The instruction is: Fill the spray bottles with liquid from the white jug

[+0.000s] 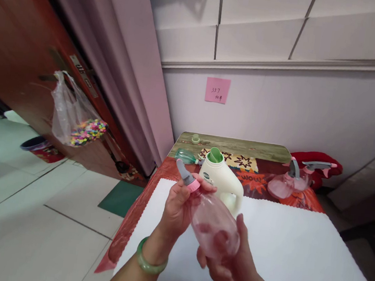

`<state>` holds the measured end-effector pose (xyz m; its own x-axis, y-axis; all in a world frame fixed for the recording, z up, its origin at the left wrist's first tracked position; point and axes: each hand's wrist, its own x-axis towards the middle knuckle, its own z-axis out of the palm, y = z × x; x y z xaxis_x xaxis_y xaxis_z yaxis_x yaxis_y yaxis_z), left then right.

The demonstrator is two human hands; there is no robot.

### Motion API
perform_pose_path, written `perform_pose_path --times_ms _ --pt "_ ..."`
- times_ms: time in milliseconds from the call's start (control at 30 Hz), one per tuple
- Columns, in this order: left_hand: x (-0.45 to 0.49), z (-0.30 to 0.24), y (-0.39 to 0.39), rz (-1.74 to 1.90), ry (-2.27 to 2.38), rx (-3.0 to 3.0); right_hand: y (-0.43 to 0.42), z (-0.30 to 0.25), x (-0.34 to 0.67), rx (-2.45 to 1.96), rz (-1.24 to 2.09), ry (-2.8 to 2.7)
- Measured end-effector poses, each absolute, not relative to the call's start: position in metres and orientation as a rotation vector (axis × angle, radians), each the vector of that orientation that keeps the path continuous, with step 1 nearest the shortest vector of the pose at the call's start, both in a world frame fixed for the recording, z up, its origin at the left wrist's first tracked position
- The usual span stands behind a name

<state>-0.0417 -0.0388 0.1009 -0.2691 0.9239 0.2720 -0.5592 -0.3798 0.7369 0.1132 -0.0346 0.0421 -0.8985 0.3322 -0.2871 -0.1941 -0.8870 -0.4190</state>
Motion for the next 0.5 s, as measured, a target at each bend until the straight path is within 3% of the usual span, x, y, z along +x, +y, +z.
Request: perform_pose_path --times_ms 67,133,233,433,500 --pt "-0.039 0.101 -0.041 1.826 0.619 0.855 -0.032 0.049 0.113 -0.450 3.005 -0.400" --pt "-0.037 0.102 -0.042 1.835 0.624 0.857 -0.034 0.056 0.111 -0.530 2.958 -0.318" --pt "-0.038 0.103 -0.042 1.882 0.689 0.893 -0.042 0.059 0.105 -0.746 2.570 -0.429" --pt "-0.044 0.105 -0.038 1.949 0.714 0.864 -0.053 0.039 0.107 -0.874 1.605 -1.290" --pt "-0.045 0.103 -0.038 1.901 0.691 0.854 -0.050 0.037 0.110 -0.884 1.435 -1.422"
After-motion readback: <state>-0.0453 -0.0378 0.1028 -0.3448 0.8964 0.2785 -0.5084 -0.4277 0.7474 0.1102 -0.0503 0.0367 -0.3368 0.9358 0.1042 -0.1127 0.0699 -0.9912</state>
